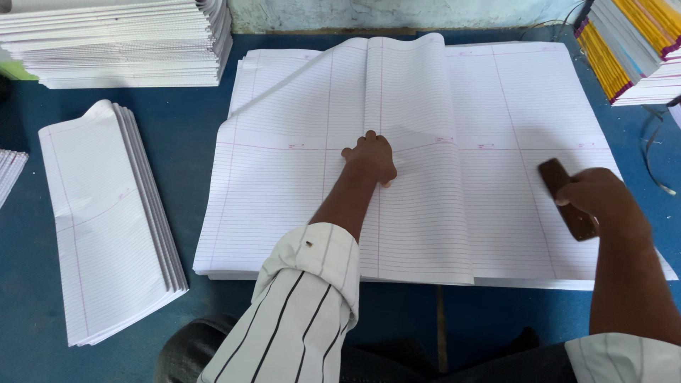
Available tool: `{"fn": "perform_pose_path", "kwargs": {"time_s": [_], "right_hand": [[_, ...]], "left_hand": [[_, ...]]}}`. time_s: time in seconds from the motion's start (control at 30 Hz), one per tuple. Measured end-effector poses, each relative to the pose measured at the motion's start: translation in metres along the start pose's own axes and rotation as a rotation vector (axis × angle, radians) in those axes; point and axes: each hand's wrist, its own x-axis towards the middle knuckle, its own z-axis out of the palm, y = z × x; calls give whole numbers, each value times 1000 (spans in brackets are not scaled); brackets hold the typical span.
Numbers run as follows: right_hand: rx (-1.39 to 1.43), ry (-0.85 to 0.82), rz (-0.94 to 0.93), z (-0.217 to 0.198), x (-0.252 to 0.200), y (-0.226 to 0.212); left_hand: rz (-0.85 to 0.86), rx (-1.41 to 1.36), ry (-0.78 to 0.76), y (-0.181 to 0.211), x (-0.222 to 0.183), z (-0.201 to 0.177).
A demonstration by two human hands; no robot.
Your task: The person folds large lined paper sheets in half, presses the crease with a wooden block, and stacks the folded sheets. The person repeats this process for multiple sheets, using the block to flatten each fold before stacking.
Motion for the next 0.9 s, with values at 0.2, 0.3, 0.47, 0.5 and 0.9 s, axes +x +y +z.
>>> {"fn": "perform_pose_path", "kwargs": {"time_s": [0.2,0.3,0.47,0.5,0.9], "right_hand": [[-89,3,-361,5,-44,-42],[-52,51,-510,12,-62,-70],[147,-9,-702,11,-98,-101],[177,-15,-725,10,-104,-106],[-133,-136,-635,22,-131,-129]], "left_hand": [[11,6,3,0,2,1],[-5,12,-9,1,3,1],[0,25,-3,2,5,0],[0,25,-2,2,5,0],[-2,15,8,4,6,0]]}}
